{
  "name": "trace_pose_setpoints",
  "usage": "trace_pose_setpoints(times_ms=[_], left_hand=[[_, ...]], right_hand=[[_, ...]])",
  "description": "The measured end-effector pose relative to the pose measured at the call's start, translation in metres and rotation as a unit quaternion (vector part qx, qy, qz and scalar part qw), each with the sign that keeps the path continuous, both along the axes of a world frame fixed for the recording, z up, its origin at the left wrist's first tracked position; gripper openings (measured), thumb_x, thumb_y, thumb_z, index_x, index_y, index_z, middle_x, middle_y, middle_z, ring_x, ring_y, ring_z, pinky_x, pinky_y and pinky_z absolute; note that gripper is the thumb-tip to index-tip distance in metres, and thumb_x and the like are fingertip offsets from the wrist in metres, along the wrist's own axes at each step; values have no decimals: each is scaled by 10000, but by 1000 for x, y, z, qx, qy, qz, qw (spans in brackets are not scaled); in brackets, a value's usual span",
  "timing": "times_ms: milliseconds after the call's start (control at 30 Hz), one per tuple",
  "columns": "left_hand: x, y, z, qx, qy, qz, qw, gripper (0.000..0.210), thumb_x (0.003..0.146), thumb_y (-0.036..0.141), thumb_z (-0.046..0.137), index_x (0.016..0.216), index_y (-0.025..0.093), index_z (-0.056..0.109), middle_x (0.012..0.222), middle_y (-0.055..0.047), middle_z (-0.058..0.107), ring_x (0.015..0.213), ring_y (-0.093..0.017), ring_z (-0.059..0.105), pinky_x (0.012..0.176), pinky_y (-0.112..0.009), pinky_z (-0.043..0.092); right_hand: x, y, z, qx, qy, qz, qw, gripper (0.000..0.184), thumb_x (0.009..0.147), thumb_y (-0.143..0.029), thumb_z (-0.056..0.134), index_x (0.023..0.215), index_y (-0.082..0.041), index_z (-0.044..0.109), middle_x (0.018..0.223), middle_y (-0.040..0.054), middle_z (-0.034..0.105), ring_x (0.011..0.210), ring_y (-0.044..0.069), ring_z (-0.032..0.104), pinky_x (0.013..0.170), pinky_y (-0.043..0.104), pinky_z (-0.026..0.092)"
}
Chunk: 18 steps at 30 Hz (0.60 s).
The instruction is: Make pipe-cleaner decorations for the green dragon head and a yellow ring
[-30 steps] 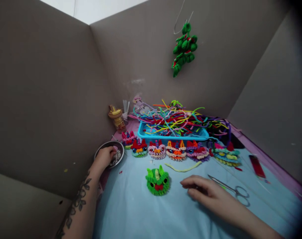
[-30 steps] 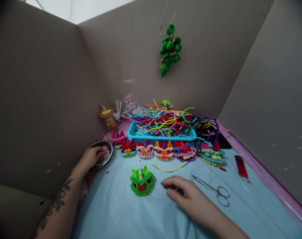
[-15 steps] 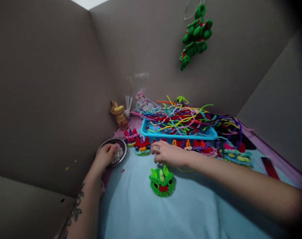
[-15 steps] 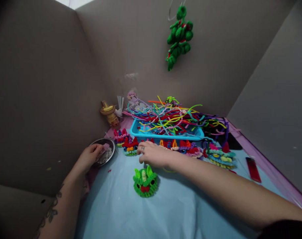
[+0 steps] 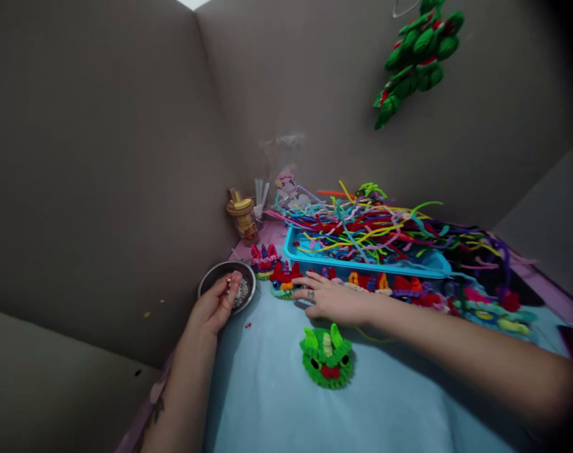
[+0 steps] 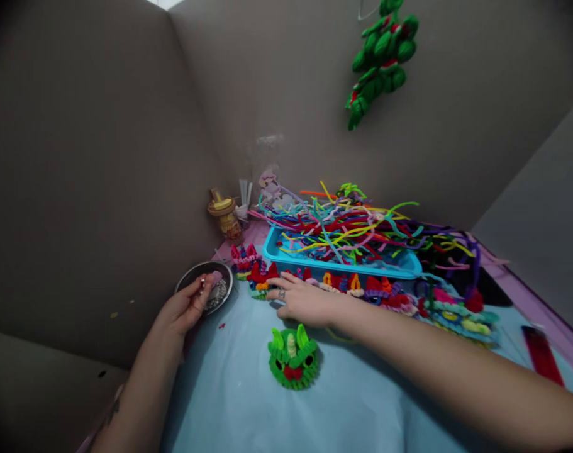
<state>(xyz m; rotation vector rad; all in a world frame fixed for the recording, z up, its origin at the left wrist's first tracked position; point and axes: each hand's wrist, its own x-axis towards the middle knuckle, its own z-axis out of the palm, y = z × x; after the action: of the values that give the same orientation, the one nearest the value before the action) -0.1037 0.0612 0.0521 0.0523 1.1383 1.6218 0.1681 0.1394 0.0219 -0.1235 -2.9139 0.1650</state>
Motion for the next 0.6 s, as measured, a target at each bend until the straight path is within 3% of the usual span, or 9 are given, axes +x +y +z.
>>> trace_pose_setpoints(times_ms=[133,233,367,600], left_hand=[[1,-1,-1,19,-18,10,1000,237,853,-2,340,962,44,545,855,-158,658,878,-212,659,672,-225,577],[-2,-2,-5,28,-27,-8,999,287,861,19,319,1068,20,518,956,-208,642,989,-256,615,720,-266,574],[-6,-4,-7,23,-9,-38,999,339,850,28,314,1133,7,499,1103,-250,589,1076,-292,555,755,-317,566],[-7,-9,-3,44,10,-55,997,408,808,3,339,1200,3,455,1233,-280,497,1116,-312,519,755,-361,563]], right_hand=[[-1,0,17,28,38,-9,999,131,801,-146,524,727,-183,625,1120,83,571,1173,243,371,954,471,297],[0,0,30,16,83,-39,996,177,811,-96,436,782,-158,599,899,95,593,941,202,476,792,335,405],[-1,-1,38,-41,139,-64,987,179,783,-90,388,782,-148,557,754,66,552,714,157,471,637,253,406],[-3,-7,37,-64,150,-64,985,174,749,-74,381,778,-156,533,741,52,550,696,149,475,621,238,397]])
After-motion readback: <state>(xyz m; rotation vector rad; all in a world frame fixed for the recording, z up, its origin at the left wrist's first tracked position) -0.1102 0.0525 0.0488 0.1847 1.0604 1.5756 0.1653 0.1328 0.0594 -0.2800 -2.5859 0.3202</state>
